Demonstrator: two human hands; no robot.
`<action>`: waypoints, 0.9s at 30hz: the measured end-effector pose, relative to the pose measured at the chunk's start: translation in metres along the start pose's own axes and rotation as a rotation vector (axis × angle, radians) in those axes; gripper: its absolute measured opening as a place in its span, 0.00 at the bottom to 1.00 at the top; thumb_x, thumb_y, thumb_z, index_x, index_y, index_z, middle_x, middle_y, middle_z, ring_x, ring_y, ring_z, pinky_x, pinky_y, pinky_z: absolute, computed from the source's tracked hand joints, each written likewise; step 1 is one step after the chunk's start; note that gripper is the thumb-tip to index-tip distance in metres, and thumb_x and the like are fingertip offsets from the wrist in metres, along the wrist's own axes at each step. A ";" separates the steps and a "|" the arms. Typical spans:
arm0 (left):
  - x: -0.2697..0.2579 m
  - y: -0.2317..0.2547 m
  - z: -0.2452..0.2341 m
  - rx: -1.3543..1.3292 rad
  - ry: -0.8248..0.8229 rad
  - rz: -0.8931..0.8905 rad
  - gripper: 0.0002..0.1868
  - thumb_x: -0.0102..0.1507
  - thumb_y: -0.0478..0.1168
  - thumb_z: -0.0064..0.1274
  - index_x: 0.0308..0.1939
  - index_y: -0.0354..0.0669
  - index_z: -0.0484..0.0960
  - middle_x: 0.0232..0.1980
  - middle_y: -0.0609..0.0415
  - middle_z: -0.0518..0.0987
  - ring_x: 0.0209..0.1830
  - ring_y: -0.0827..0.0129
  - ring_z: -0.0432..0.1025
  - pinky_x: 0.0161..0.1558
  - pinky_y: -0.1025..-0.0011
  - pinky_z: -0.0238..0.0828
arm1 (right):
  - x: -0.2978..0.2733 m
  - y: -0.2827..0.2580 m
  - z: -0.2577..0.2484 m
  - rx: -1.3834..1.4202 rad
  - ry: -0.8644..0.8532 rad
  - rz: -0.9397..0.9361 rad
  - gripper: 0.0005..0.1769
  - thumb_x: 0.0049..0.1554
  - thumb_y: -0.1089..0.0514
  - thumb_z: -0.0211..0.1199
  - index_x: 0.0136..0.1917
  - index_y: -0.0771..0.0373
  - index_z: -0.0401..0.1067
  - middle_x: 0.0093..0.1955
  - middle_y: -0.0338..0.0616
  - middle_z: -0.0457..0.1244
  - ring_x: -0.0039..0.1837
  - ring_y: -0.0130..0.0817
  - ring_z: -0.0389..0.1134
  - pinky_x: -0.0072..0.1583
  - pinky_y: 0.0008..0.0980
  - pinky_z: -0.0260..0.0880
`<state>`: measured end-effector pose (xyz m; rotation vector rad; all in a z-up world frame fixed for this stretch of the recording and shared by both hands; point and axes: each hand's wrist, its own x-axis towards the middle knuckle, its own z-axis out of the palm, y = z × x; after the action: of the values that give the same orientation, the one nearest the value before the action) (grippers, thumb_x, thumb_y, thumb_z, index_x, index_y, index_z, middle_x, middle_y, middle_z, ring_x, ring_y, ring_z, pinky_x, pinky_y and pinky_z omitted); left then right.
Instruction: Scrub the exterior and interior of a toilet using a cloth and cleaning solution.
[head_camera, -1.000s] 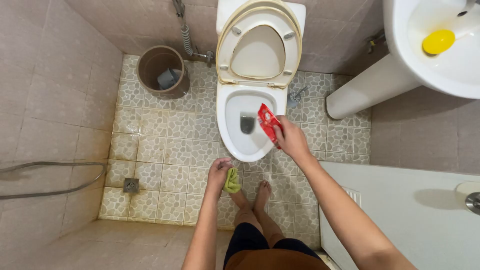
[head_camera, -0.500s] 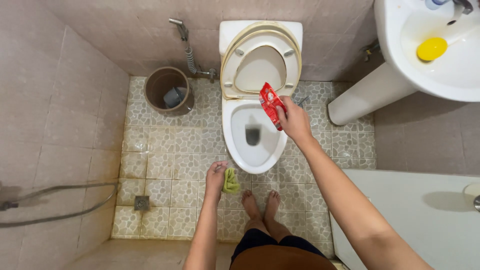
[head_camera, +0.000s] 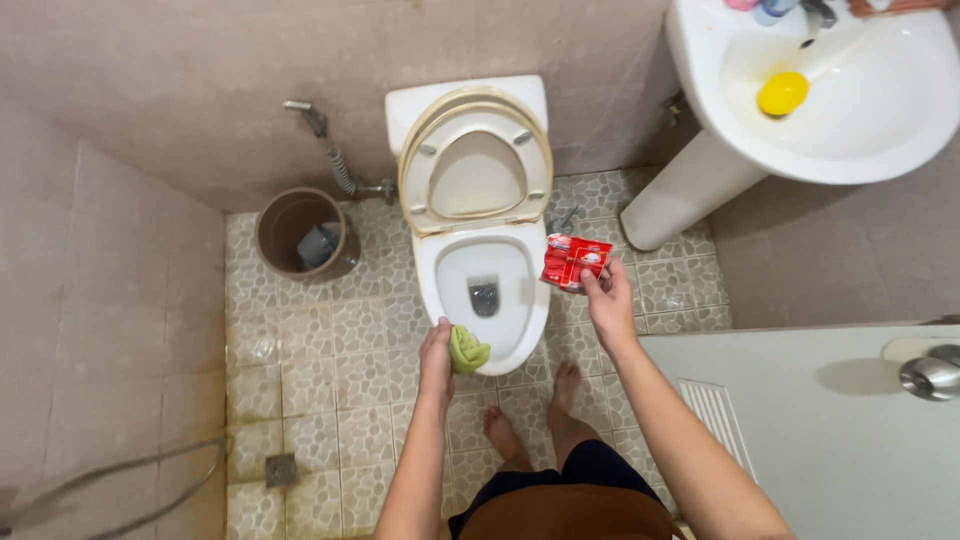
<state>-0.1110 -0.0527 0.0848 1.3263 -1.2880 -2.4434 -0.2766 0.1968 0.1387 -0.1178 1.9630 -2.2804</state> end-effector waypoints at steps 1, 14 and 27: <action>0.003 -0.001 0.009 0.010 -0.017 0.000 0.22 0.71 0.52 0.45 0.48 0.35 0.82 0.44 0.51 0.82 0.43 0.66 0.76 0.48 0.66 0.74 | 0.000 -0.008 -0.001 0.000 0.017 -0.010 0.11 0.66 0.68 0.55 0.63 0.67 0.65 0.60 0.46 0.68 0.58 0.32 0.70 0.60 0.35 0.72; 0.023 0.037 0.197 0.237 -0.380 0.150 0.10 0.66 0.45 0.51 0.46 0.45 0.78 0.46 0.54 0.78 0.47 0.69 0.71 0.51 0.69 0.66 | 0.097 -0.083 -0.069 -0.265 0.194 -0.185 0.09 0.66 0.68 0.61 0.60 0.68 0.70 0.55 0.44 0.68 0.55 0.28 0.65 0.56 0.28 0.66; 0.124 0.090 0.427 0.367 -0.480 0.326 0.13 0.68 0.46 0.51 0.48 0.40 0.80 0.42 0.53 0.82 0.42 0.68 0.75 0.48 0.69 0.71 | 0.382 -0.127 -0.168 -0.245 0.221 -0.323 0.08 0.64 0.71 0.55 0.57 0.68 0.66 0.56 0.46 0.67 0.59 0.32 0.67 0.61 0.31 0.70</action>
<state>-0.5241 0.1080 0.1835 0.5052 -1.9550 -2.4401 -0.6841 0.3226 0.2294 -0.2319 2.4971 -2.3097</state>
